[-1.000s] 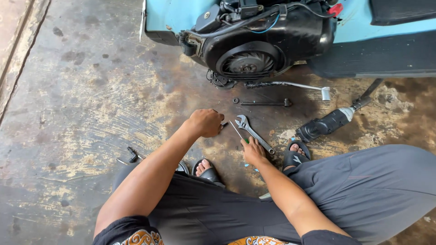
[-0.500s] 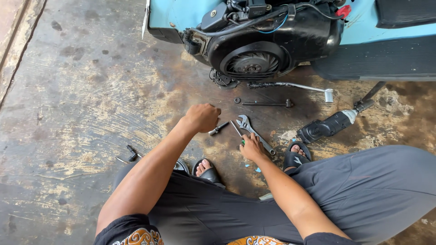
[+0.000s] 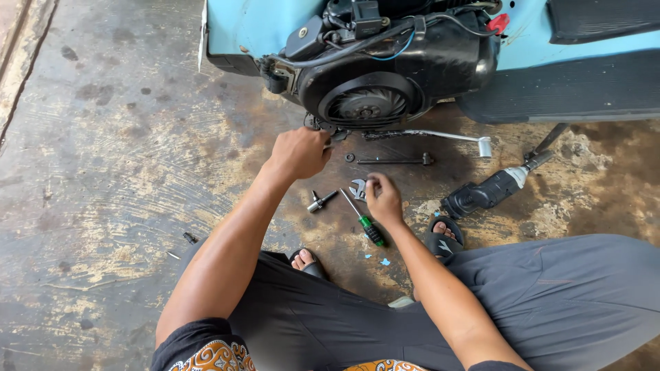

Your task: The person sits on the floor beside a blue scooter and repairs its engine area. They unscrew screws with a screwdriver, loosen a bolt with a wrench, then fit a socket onto a ratchet and handle small engine parts and fasteners laid on the ground.

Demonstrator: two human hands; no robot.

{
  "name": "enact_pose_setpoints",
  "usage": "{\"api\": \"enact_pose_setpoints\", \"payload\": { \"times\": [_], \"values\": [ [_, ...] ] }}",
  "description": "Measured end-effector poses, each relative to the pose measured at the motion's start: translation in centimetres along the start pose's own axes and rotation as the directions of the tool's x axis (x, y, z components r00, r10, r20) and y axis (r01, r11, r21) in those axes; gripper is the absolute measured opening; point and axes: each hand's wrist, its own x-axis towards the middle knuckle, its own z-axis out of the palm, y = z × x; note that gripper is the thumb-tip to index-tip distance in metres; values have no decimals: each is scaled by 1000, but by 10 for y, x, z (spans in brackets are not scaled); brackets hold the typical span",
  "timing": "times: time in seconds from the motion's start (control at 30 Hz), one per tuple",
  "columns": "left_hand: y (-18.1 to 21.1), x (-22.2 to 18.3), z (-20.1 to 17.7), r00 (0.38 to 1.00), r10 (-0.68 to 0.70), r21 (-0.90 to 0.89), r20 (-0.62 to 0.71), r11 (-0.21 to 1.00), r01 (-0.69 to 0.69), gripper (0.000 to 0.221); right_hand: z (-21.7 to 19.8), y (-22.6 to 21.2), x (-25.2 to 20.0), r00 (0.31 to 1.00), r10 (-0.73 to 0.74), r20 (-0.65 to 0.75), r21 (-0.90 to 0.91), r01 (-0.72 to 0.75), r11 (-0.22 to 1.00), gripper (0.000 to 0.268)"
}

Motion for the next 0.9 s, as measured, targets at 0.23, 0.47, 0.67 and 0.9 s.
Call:
{"api": "enact_pose_setpoints", "payload": {
  "times": [0.23, 0.47, 0.67, 0.9],
  "values": [
    [-5, 11, 20, 987, -150, 47, 59, 988, 147, 30, -60, -59, 58, 939, 143, -314, 59, -131, 990, 14],
    [1, 18, 2, 735, -514, -592, -442, 783, 191, 43, -75, -74, 89, 902, 153, -403, 265, -45, 963, 15],
    [-2, 24, 44, 730, -554, -676, -400, 716, 173, 65, -77, -71, 93, 913, 114, -392, 253, -13, 967, 15],
    [26, 17, 11, 803, -514, -709, -300, 684, 173, 81, -79, -73, 91, 923, 115, -368, 261, -16, 965, 16]
  ]
}}
